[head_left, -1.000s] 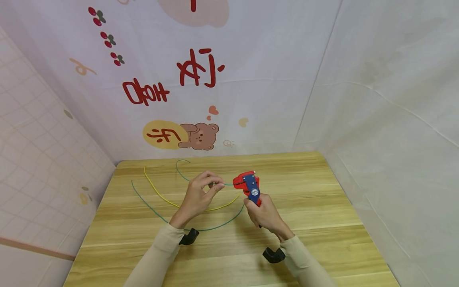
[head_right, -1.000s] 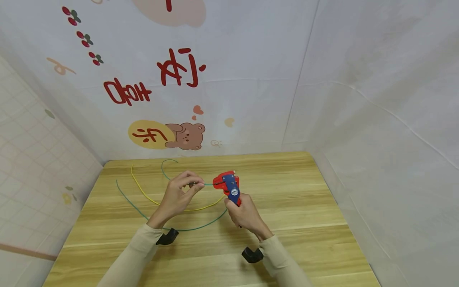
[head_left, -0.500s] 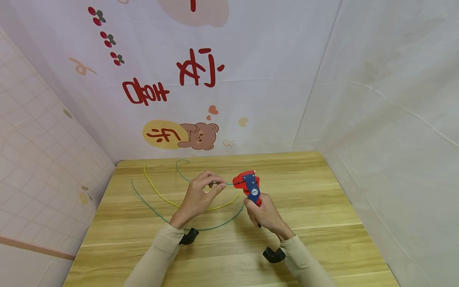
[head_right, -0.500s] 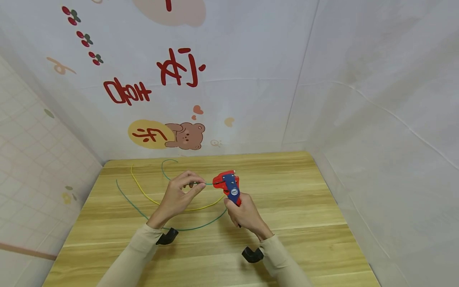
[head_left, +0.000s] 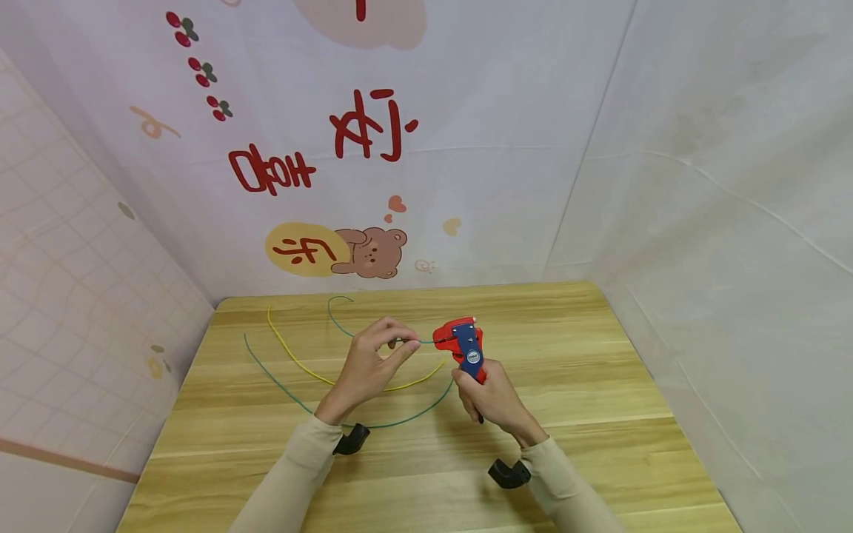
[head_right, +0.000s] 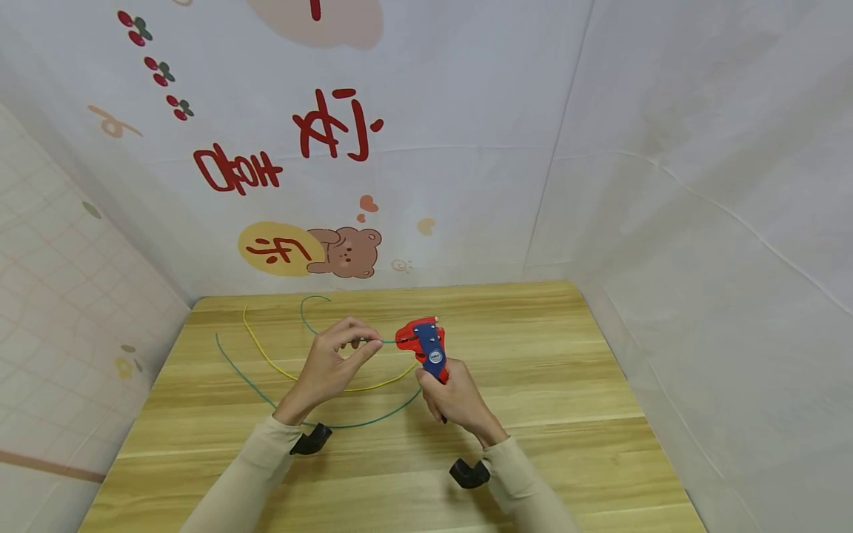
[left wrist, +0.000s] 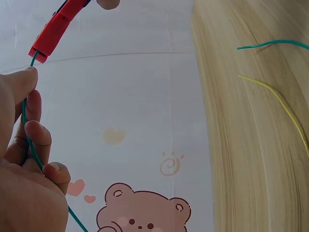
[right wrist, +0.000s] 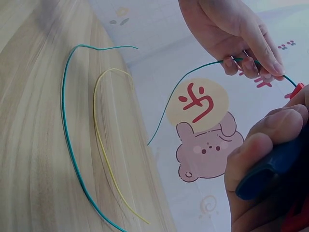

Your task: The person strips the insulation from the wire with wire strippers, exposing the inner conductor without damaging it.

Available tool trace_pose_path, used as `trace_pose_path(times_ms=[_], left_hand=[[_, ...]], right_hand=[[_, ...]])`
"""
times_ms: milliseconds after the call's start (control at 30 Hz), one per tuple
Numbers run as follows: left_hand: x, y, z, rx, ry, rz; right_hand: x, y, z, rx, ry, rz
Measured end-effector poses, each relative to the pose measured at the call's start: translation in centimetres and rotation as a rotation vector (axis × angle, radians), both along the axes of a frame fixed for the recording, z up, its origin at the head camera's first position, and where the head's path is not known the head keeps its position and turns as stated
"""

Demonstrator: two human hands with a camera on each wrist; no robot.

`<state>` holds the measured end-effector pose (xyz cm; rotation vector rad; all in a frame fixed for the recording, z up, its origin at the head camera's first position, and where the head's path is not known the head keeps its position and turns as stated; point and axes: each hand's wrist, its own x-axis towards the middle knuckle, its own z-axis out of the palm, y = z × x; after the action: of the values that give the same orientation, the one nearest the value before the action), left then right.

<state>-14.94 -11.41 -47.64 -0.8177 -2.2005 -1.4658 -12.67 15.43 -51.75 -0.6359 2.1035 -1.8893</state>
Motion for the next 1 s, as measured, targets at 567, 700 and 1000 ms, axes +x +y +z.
trace_pose_path(times_ms=[567,700,1000], left_hand=[[0.0,-0.2,0.1,-0.009,-0.006,0.000],[0.0,-0.8,-0.1,-0.020,-0.031,0.033],[0.0,-2.0,-0.2,-0.003,-0.064,0.057]], right_hand=[[0.1,0.1,0.0,0.000,0.000,-0.003],[0.1,0.7,0.2,0.004,-0.016,-0.042],[-0.2,2.5,0.2,0.007,-0.011,-0.113]])
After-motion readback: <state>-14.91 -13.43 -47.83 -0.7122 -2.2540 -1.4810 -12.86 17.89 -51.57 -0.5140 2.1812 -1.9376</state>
